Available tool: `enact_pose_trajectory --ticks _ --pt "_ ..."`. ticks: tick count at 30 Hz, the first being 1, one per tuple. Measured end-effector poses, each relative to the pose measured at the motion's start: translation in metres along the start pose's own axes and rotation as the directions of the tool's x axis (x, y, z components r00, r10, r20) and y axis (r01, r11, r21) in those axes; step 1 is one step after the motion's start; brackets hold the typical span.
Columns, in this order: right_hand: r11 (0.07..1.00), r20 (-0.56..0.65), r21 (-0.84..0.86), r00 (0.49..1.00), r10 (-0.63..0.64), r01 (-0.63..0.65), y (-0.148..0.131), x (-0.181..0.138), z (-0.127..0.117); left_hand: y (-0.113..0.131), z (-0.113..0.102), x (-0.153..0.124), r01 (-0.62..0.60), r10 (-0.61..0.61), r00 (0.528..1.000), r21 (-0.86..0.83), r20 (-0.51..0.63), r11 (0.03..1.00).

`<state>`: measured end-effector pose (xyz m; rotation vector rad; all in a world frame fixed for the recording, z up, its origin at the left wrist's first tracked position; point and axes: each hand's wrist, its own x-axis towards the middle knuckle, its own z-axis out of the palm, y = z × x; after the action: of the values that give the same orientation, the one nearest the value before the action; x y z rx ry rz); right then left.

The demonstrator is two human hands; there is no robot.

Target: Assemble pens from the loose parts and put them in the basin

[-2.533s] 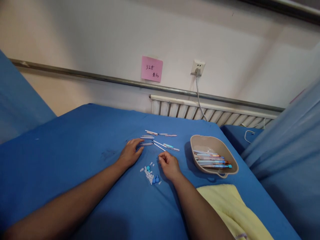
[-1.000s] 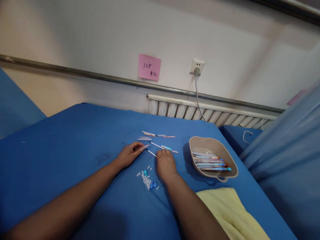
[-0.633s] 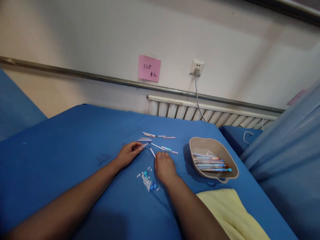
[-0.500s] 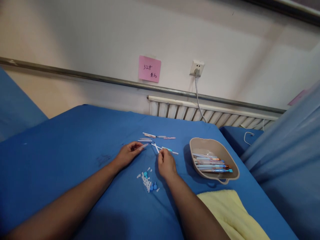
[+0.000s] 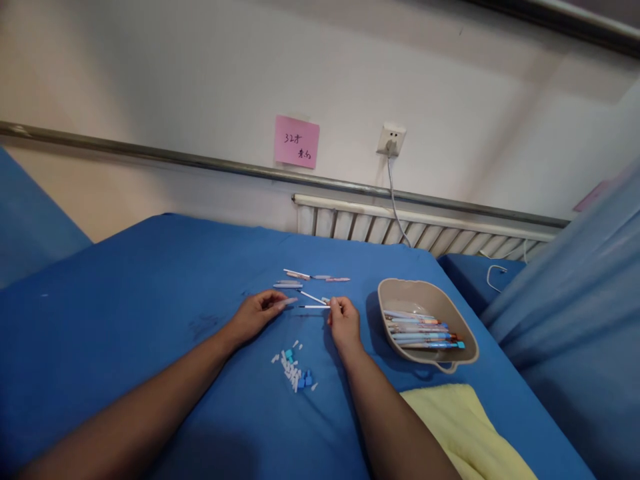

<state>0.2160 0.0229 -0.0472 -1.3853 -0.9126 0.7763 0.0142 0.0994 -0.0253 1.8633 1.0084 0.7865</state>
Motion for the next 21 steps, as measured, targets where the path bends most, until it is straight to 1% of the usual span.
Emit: enact_pose_trajectory --ticks 5,8,14,18,21 --pt "1.0 -0.028 -0.015 1.0 -0.011 0.011 0.0025 0.003 -0.0001 0.0036 -0.0004 -0.0008 0.016 -0.017 0.999 0.008 0.049 1.0" --pt "0.999 -0.041 -0.024 0.999 -0.03 0.029 0.0026 0.0038 -0.0006 0.0031 -0.0003 -0.0005 0.011 -0.012 0.999 0.026 0.052 1.0" --pt "0.998 -0.085 -0.063 0.996 -0.031 0.026 0.0064 0.0063 -0.0023 0.002 0.0003 -0.0006 -0.009 0.009 0.998 0.012 0.066 1.0" --pt "0.996 -0.083 -0.081 0.996 -0.038 0.031 0.0083 0.0077 -0.0022 0.0032 0.0001 -0.0012 0.0 0.0 0.998 0.009 0.059 1.0" --pt "0.993 -0.068 -0.11 0.997 -0.044 0.037 0.0066 0.0066 -0.0013 0.0046 -0.0006 -0.0016 0.006 -0.006 0.996 -0.002 0.088 1.0"
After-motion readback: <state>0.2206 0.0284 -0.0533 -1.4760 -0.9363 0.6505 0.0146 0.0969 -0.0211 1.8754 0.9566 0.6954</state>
